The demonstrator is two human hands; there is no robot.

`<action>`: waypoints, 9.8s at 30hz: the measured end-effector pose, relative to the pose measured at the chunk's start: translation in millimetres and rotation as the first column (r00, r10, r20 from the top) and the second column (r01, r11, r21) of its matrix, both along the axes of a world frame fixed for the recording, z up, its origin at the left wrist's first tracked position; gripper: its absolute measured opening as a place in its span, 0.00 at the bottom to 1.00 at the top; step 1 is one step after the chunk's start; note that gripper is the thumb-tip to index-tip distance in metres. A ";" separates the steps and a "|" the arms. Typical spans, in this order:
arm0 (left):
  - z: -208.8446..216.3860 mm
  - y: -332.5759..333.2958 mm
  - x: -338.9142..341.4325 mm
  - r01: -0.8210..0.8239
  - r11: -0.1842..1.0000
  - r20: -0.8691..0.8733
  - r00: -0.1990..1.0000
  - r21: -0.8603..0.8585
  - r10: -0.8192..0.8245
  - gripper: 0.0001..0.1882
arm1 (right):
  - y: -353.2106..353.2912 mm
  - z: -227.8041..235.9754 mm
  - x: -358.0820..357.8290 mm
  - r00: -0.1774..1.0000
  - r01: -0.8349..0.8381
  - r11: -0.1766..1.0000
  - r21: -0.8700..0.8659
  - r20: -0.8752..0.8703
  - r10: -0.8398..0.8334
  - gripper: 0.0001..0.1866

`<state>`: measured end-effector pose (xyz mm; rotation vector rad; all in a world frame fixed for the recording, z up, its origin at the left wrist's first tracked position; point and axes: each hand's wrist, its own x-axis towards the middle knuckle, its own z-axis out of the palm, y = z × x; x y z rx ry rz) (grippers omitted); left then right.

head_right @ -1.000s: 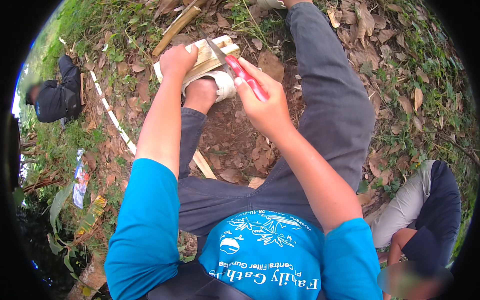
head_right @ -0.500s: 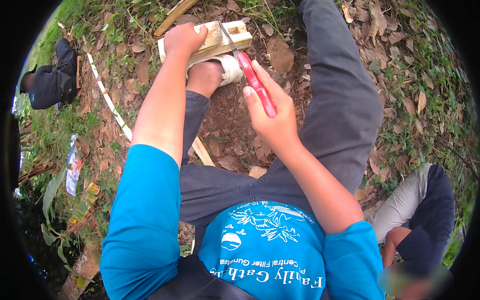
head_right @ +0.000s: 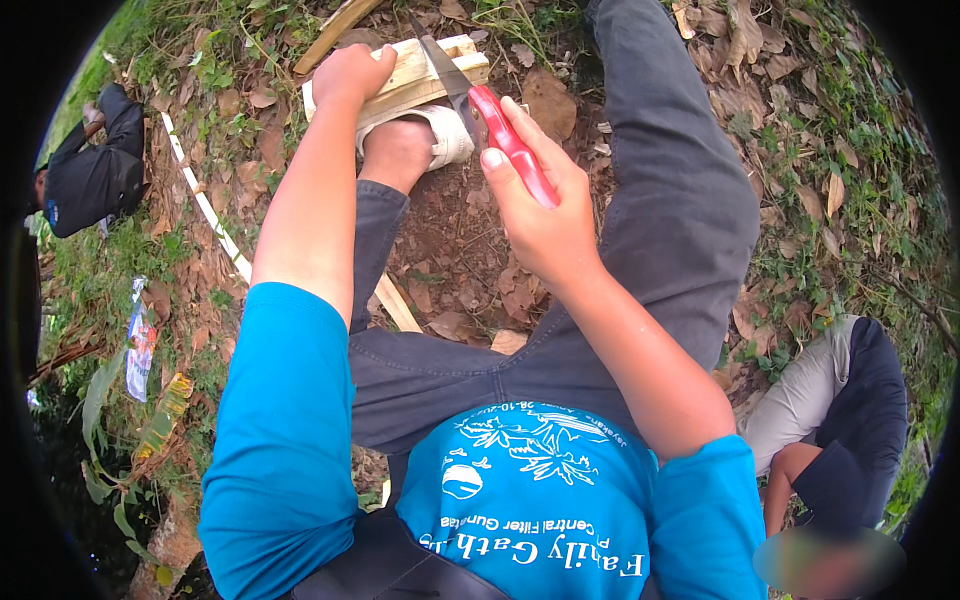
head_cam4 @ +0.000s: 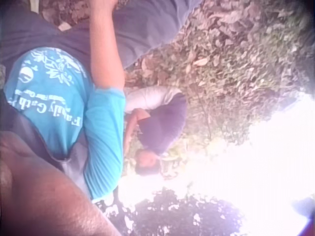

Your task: The person sits on the ground and uses a red folding saw to cut a rectangular notch into a small block of wood. They alternate between sawing and using a chisel to clear the cut area, eventually inspecting the finished notch.

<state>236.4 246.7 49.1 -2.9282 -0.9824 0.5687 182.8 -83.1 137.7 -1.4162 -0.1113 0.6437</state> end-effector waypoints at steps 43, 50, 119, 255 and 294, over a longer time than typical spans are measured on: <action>2.1 3.6 9.1 -0.087 0.996 -0.049 0.995 -0.001 0.087 0.36 | -26.0 -1.1 -17.1 0.968 -0.130 0.981 -0.145 0.197 0.157 0.30; -0.4 0.2 2.2 -0.048 0.999 -0.012 0.999 0.014 0.048 0.35 | -18.7 16.0 2.6 0.971 -0.095 0.990 -0.108 0.209 0.116 0.27; 161.3 -260.1 -379.4 0.101 0.856 0.798 0.431 -0.507 0.422 0.11 | -13.5 -75.0 21.4 0.959 -0.244 0.950 0.197 0.198 0.205 0.30; 11.3 4.5 3.0 0.174 0.985 -0.222 0.960 -0.014 -0.173 0.63 | 10.3 16.7 13.0 0.989 -0.040 0.995 -0.093 0.137 0.053 0.24; -1.3 29.6 10.9 0.153 0.982 -0.248 0.952 -0.114 -0.177 0.64 | -8.5 -16.9 -10.5 0.944 -0.067 0.980 -0.190 0.307 0.124 0.29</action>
